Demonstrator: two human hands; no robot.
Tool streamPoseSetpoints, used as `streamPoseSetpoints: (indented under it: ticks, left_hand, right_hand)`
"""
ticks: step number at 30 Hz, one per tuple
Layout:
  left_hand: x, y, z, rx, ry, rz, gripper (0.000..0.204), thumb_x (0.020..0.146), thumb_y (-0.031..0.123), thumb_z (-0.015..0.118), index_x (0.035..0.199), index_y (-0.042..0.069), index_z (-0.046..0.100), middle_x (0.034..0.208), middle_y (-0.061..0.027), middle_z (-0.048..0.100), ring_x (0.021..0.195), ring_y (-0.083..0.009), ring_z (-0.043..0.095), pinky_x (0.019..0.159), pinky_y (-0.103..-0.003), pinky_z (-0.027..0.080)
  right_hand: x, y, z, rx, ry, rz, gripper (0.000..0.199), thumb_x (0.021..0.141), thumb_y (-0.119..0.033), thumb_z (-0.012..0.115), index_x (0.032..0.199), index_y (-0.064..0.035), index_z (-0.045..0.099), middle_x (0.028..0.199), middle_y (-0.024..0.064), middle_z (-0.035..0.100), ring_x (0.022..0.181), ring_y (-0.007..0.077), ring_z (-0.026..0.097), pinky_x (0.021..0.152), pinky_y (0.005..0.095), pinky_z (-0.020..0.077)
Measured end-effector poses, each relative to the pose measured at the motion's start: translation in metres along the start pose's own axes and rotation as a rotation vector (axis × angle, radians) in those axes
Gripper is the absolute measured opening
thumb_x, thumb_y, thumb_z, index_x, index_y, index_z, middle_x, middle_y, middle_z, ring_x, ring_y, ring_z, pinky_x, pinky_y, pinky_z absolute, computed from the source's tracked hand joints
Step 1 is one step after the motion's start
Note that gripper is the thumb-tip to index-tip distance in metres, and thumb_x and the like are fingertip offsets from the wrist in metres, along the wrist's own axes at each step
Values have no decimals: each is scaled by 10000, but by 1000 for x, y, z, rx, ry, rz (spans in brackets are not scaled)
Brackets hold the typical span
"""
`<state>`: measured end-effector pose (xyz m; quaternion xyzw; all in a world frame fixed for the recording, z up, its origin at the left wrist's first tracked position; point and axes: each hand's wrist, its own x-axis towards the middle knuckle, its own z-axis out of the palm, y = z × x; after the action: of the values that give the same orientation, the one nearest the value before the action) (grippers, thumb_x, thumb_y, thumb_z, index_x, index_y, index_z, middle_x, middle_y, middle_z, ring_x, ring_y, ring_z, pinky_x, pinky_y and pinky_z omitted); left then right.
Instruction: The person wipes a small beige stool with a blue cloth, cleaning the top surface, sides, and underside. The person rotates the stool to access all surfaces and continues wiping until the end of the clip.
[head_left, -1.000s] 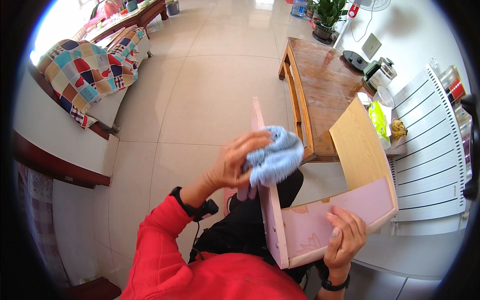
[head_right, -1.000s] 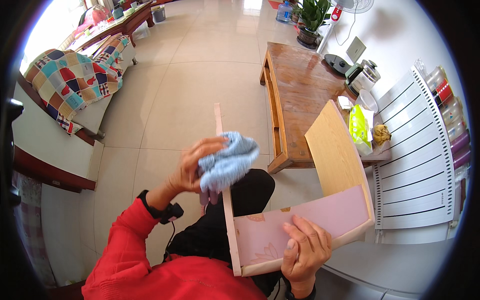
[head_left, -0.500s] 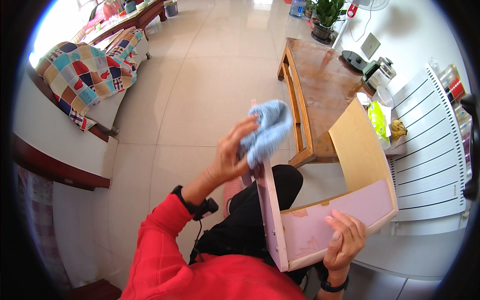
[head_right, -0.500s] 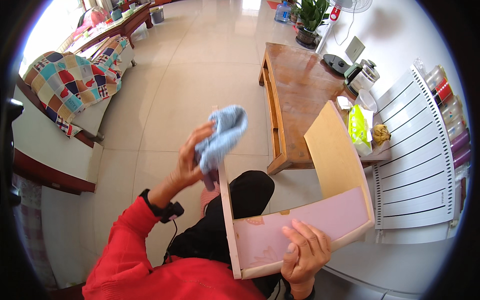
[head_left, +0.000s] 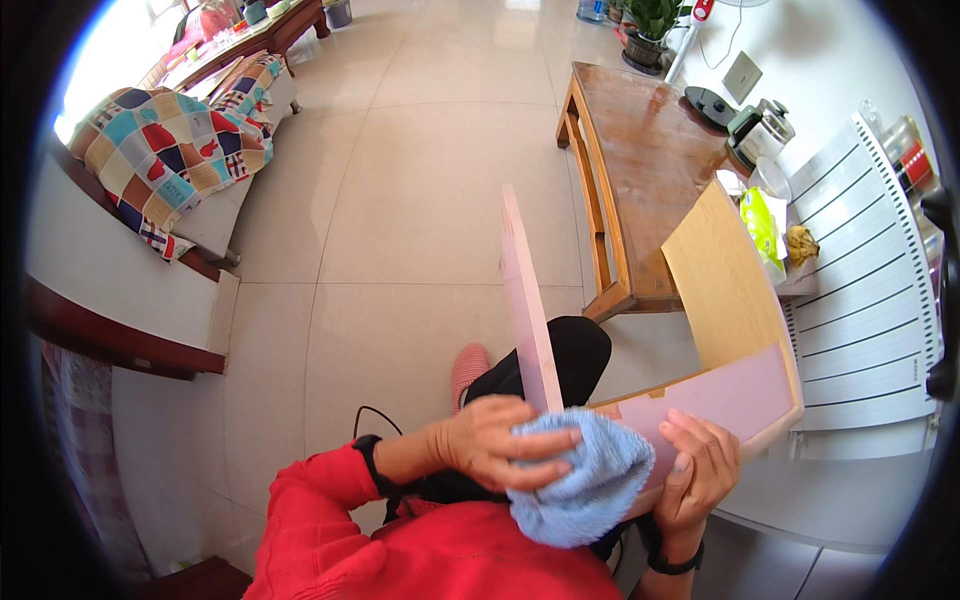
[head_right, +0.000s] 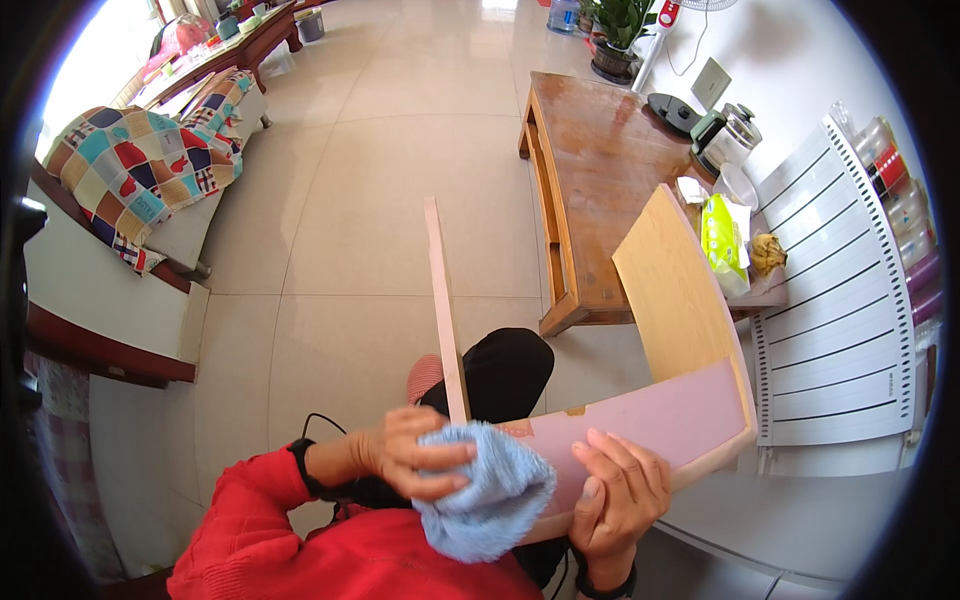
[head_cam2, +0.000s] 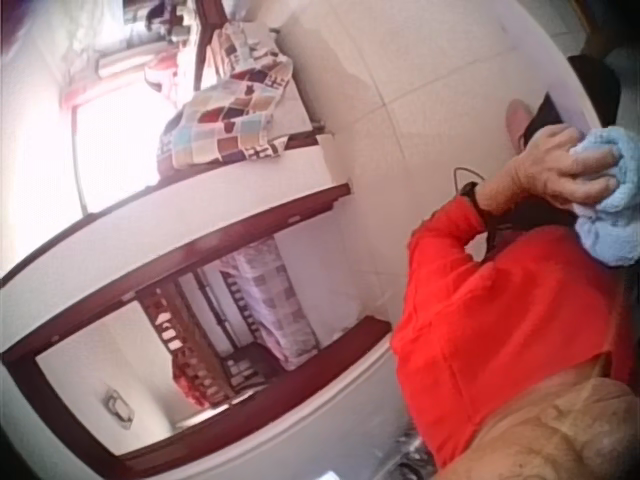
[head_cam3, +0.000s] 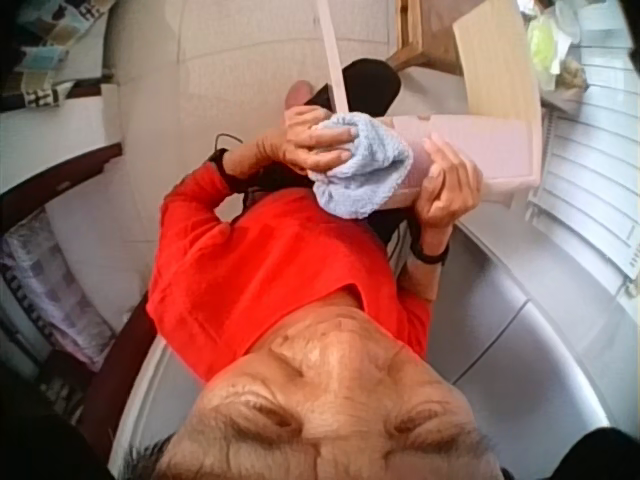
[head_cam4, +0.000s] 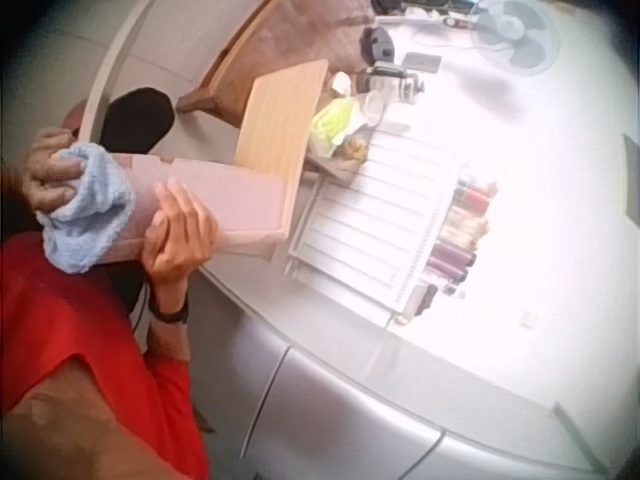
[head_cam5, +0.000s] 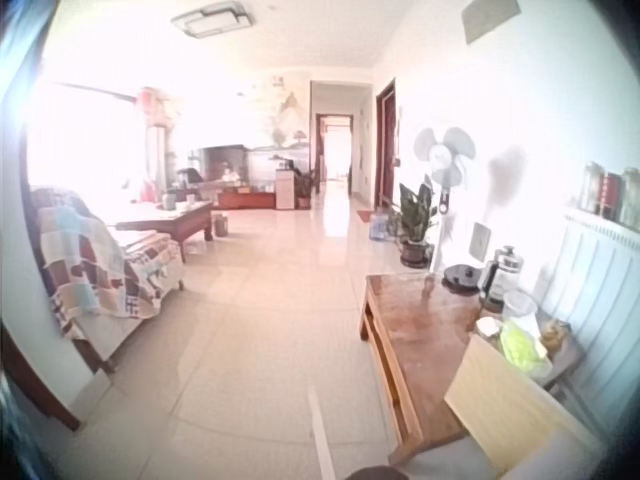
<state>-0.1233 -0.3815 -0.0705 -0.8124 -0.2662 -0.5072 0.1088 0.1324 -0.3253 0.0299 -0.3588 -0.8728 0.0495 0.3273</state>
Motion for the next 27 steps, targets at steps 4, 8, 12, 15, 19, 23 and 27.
streamPoseSetpoints:
  ticks: [4,8,12,15,19,23,27]
  left_hand:
    - [-14,-27,0,-193,132,-445,521,887,294,674,1330,59,531,1401,-251,522,1171,-437,598,874,-436,531]
    - [8,-26,-3,-147,245,-658,622,795,145,767,1339,-7,506,1428,-262,485,1224,-433,529,1000,-471,443]
    - [52,-6,-11,156,104,-394,533,738,104,788,1219,0,583,1312,-237,593,1087,-410,581,932,-471,474]
    - [89,11,-13,102,-20,-342,478,740,50,767,1186,5,598,1296,-235,606,1051,-399,596,897,-451,496]
    - [138,20,-6,-286,-126,-378,597,755,70,758,1301,-18,534,1389,-286,504,1167,-418,542,992,-487,429]
    - [165,17,-1,-856,-389,-465,785,863,205,648,1524,-15,286,1578,-297,198,1446,-453,239,1166,-507,218]
    - [164,21,14,-1049,-481,-578,868,939,363,579,1578,2,115,1619,-257,123,1510,-394,131,1204,-482,126]
  right_hand:
    - [2,-1,1,14,21,-11,289,916,-201,484,895,-43,725,956,102,727,879,293,671,804,381,482]
    - [3,2,-1,15,42,-16,271,911,-192,494,889,-50,723,944,94,726,862,275,672,783,364,484]
    - [3,15,-6,61,75,-47,218,890,-211,590,981,-72,732,977,77,724,874,266,683,786,363,490]
    - [-3,10,-13,124,32,-2,361,856,-232,698,1175,-67,673,1137,112,689,978,292,670,867,372,503]
    - [-10,-17,-15,750,-7,178,741,825,-224,799,1441,-68,416,1372,146,543,1169,252,592,993,364,471]
    - [-14,-28,-12,1071,233,303,908,828,-178,818,1520,-75,240,1428,129,463,1238,198,519,1043,360,429]
    - [-21,-9,-43,931,374,294,555,908,-79,688,1395,-34,427,1269,95,569,1165,172,555,1006,350,458]
